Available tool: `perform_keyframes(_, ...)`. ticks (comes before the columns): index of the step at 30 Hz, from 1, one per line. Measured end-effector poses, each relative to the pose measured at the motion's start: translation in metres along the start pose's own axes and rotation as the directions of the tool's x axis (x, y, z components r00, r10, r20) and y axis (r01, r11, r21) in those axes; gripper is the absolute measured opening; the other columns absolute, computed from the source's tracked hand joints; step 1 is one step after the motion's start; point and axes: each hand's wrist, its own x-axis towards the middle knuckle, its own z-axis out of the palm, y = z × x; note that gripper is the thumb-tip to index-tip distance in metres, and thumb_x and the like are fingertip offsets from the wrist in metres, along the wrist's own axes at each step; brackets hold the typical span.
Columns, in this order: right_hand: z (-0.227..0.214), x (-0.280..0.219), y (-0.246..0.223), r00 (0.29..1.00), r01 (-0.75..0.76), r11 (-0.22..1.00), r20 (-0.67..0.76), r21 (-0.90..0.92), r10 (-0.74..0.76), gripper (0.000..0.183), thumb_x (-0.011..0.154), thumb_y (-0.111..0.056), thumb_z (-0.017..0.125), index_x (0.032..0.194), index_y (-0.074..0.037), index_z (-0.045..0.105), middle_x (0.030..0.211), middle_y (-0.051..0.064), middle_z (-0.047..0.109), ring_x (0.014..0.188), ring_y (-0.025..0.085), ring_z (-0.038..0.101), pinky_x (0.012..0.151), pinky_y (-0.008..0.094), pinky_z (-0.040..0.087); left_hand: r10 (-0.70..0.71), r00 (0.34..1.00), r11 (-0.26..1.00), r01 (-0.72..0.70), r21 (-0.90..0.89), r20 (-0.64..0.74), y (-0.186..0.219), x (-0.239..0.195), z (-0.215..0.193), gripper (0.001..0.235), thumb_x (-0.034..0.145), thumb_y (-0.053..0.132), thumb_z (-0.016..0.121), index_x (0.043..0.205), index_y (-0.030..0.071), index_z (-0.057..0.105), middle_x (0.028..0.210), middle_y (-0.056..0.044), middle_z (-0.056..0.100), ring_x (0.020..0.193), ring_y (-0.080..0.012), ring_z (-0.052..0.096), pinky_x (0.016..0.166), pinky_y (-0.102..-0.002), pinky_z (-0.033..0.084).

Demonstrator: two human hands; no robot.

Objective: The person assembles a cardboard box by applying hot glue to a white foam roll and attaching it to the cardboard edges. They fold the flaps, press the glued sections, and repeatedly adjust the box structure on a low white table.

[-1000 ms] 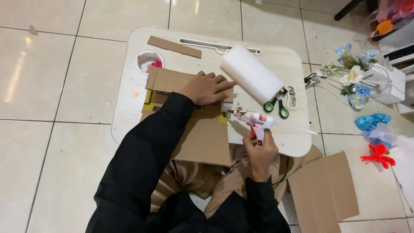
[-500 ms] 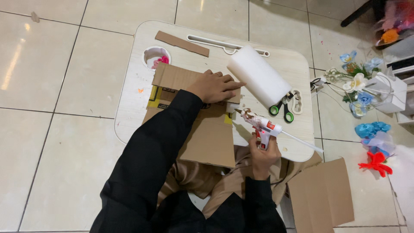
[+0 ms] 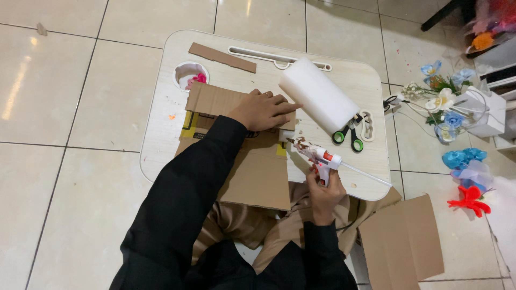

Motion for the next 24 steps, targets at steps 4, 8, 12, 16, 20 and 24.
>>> perform_keyframes(4, -0.0015, 0.0033, -0.0033, 1.000, 0.013, 1.000, 0.017, 0.015, -0.013, 0.022, 0.061, -0.001, 0.068, 0.081, 0.001, 0.060, 0.059, 0.016, 0.055, 0.055, 0.036, 0.057, 0.050, 0.033, 0.046, 0.010, 1.000, 1.000, -0.011, -0.030, -0.020, -0.0017, 0.0017, 0.0032, 0.047, 0.087, 0.051, 0.013, 0.130, 0.038, 0.027, 0.123, 0.004, 0.042, 0.112, -0.0221, 0.043, 0.090, -0.041, 0.034)
perform_keyframes(8, -0.0016, 0.0037, -0.0021, 0.999, 0.011, 1.000, 0.053, 0.019, -0.012, 0.022, 0.059, -0.001, 0.068, 0.079, 0.001, 0.060, 0.058, 0.015, 0.055, 0.054, 0.036, 0.057, 0.050, 0.034, 0.046, 0.011, 0.999, 0.999, -0.012, -0.030, -0.035, -0.0018, 0.0018, 0.0048, 0.046, 0.087, 0.051, 0.014, 0.130, 0.038, 0.027, 0.122, 0.004, 0.042, 0.111, -0.0221, 0.044, 0.090, -0.040, 0.035)
perform_keyframes(12, -0.0024, 0.0022, 0.0011, 0.995, 0.003, 1.000, 0.095, 0.023, -0.005, 0.021, 0.058, -0.001, 0.067, 0.077, 0.001, 0.059, 0.057, 0.015, 0.054, 0.054, 0.036, 0.056, 0.049, 0.036, 0.046, 0.013, 0.999, 0.999, -0.014, -0.047, -0.036, -0.0018, 0.0014, 0.0035, 0.048, 0.086, 0.052, 0.014, 0.130, 0.038, 0.029, 0.122, 0.004, 0.042, 0.111, -0.0226, 0.044, 0.090, -0.041, 0.034)
perform_keyframes(16, -0.0026, 0.0049, -0.0001, 0.992, -0.050, 0.998, 0.118, 0.036, 0.046, 0.020, 0.057, -0.003, 0.068, 0.074, 0.001, 0.059, 0.054, 0.012, 0.053, 0.050, 0.033, 0.056, 0.047, 0.031, 0.044, 0.015, 1.000, 0.999, -0.016, -0.037, -0.023, -0.0019, 0.0019, 0.0036, 0.047, 0.086, 0.052, 0.014, 0.130, 0.038, 0.027, 0.122, 0.004, 0.042, 0.111, -0.0226, 0.044, 0.090, -0.041, 0.034)
perform_keyframes(20, -0.0049, 0.0088, -0.0065, 0.994, -0.034, 0.999, 0.109, 0.026, 0.031, 0.018, 0.058, -0.003, 0.067, 0.073, -0.001, 0.059, 0.055, 0.015, 0.054, 0.053, 0.034, 0.056, 0.049, 0.032, 0.045, 0.015, 1.000, 0.999, -0.016, -0.034, -0.026, -0.0007, 0.0008, 0.0010, 0.047, 0.087, 0.052, 0.014, 0.130, 0.038, 0.028, 0.122, 0.003, 0.042, 0.111, -0.0224, 0.044, 0.090, -0.041, 0.034)
perform_keyframes(24, -0.0050, 0.0078, -0.0032, 0.991, -0.051, 0.998, 0.123, 0.027, 0.048, 0.016, 0.057, -0.005, 0.067, 0.070, 0.000, 0.059, 0.051, 0.014, 0.053, 0.049, 0.034, 0.055, 0.047, 0.032, 0.044, 0.013, 0.999, 1.000, -0.014, -0.016, -0.036, -0.0009, 0.0021, 0.0029, 0.048, 0.087, 0.052, 0.014, 0.130, 0.037, 0.027, 0.122, 0.003, 0.043, 0.110, -0.0225, 0.044, 0.089, -0.041, 0.035)
